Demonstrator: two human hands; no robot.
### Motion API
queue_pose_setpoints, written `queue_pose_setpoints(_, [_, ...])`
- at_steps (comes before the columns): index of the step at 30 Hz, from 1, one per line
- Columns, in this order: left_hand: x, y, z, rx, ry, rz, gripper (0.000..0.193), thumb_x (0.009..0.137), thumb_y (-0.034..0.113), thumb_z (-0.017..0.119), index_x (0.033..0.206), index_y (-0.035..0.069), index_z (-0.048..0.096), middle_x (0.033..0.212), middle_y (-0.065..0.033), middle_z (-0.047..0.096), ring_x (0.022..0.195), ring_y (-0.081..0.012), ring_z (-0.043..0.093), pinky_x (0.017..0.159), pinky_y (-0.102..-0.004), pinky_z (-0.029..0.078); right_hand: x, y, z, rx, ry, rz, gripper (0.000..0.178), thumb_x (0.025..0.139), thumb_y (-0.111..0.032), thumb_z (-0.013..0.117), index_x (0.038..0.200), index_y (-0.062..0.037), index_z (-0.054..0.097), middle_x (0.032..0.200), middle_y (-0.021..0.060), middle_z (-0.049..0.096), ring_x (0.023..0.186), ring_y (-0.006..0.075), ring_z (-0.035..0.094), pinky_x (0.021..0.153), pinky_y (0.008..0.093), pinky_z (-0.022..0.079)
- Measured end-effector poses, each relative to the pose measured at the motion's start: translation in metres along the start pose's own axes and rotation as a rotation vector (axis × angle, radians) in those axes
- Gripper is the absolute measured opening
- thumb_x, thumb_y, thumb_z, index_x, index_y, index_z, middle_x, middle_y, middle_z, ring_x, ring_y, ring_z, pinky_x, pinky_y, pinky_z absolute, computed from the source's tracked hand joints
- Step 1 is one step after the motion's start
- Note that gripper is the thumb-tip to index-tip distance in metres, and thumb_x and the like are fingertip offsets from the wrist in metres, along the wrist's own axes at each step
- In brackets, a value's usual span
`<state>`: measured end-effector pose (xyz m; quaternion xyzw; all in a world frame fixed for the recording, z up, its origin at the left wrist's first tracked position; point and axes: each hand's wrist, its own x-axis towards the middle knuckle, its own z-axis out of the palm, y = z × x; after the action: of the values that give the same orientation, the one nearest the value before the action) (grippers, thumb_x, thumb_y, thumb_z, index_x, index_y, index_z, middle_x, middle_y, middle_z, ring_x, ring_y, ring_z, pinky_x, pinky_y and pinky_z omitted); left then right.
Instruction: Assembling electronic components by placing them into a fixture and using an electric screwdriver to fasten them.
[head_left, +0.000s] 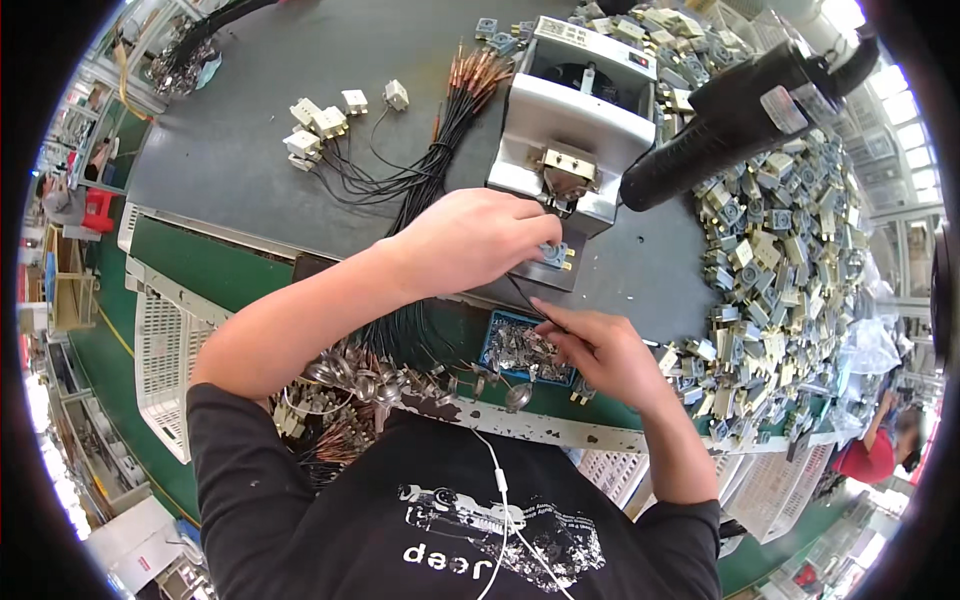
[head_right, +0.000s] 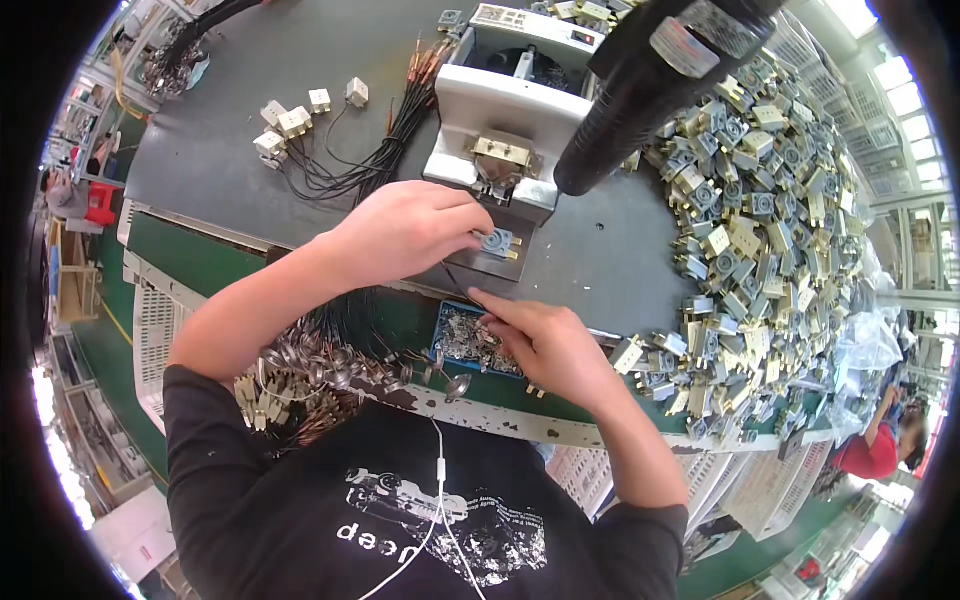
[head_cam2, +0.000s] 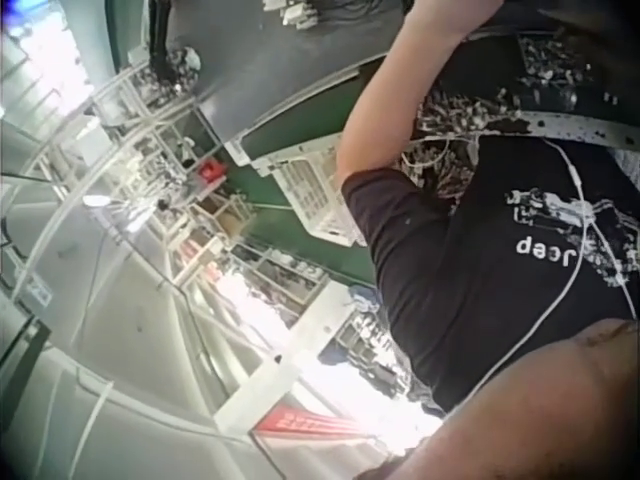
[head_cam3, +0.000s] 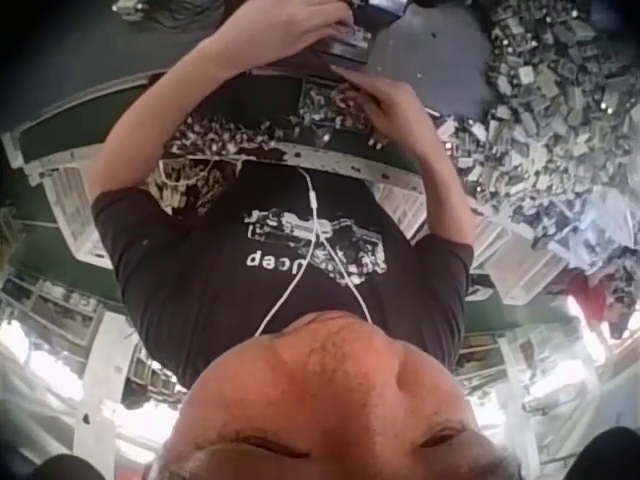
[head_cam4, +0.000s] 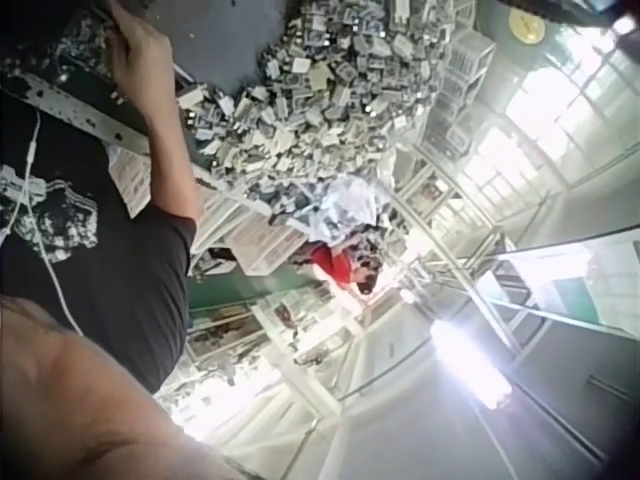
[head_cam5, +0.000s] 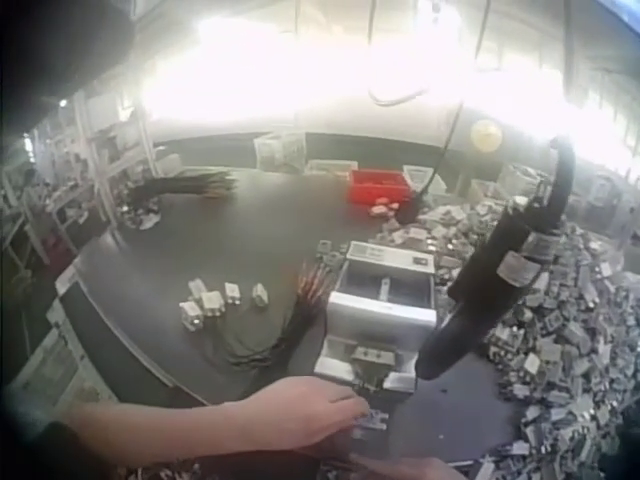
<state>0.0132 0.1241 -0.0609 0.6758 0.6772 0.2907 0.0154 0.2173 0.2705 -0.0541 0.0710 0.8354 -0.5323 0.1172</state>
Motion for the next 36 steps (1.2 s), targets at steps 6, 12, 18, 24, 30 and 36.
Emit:
queue_pose_setpoints(6, [0.007,-0.003,0.011,0.061,-0.066,0.038,0.01,0.085,0.015,0.065,0.091,0.007,0.062,0.087,-0.0058,0.063,0.082,-0.026,0.066,0.074,-0.0377,0.054,-0.005,0.016,0.014,0.03,0.11,-0.059,0.037,0.094,-0.001,0.064,0.132,-0.0028,0.064,0.105,0.0135,0.073,0.08,0.0148,0.068,0.075,0.0301,0.055])
queue_pose_setpoints(12, [0.009,0.0,0.008,0.105,-0.119,0.064,0.013,0.084,0.011,0.062,0.094,0.004,0.06,0.094,-0.0081,0.06,0.089,-0.0256,0.067,0.077,-0.0379,0.055,-0.003,0.014,0.006,0.075,0.013,-0.017,0.033,0.096,-0.004,0.064,0.129,0.0006,0.063,0.109,0.0104,0.072,0.083,0.0111,0.066,0.073,0.0264,0.054])
queue_pose_setpoints(18, [0.014,0.007,-0.001,0.19,-0.229,0.023,0.015,0.084,0.011,0.061,0.098,0.006,0.059,0.097,-0.008,0.059,0.089,-0.0254,0.067,0.077,-0.0382,0.056,0.0,0.027,-0.003,0.662,-0.249,0.184,0.032,0.103,-0.012,0.058,0.134,-0.0038,0.06,0.11,0.0077,0.071,0.078,0.0103,0.065,0.067,0.0245,0.053])
queue_pose_setpoints(24, [0.015,0.008,-0.009,0.132,-0.211,0.009,0.017,0.087,0.016,0.066,0.101,0.008,0.06,0.096,-0.0074,0.061,0.088,-0.0263,0.067,0.077,-0.0392,0.054,-0.001,0.025,-0.015,0.655,-0.351,0.308,0.034,0.101,-0.016,0.063,0.134,-0.0114,0.063,0.093,0.0056,0.073,0.072,0.0119,0.067,0.062,0.0255,0.052])
queue_pose_setpoints(30, [-0.019,0.016,-0.021,-0.265,-0.214,0.09,0.019,0.086,0.022,0.072,0.098,0.008,0.07,0.069,-0.008,0.065,0.069,-0.0291,0.066,0.067,-0.0411,0.054,-0.002,-0.01,-0.017,-0.369,0.218,-0.21,0.031,0.088,-0.002,0.071,0.119,-0.0041,0.071,0.088,0.0137,0.071,0.07,0.0113,0.067,0.061,0.0283,0.052])
queue_pose_setpoints(36, [-0.015,0.022,-0.045,-0.051,-0.298,-0.05,0.016,0.084,0.015,0.071,0.098,0.008,0.069,0.072,-0.009,0.067,0.068,-0.0304,0.066,0.06,-0.0407,0.051,-0.004,0.017,0.005,0.395,0.453,-0.026,0.049,0.095,0.003,0.065,0.141,0.0045,0.049,0.122,0.0159,0.067,0.101,0.0189,0.069,0.091,0.0303,0.055])
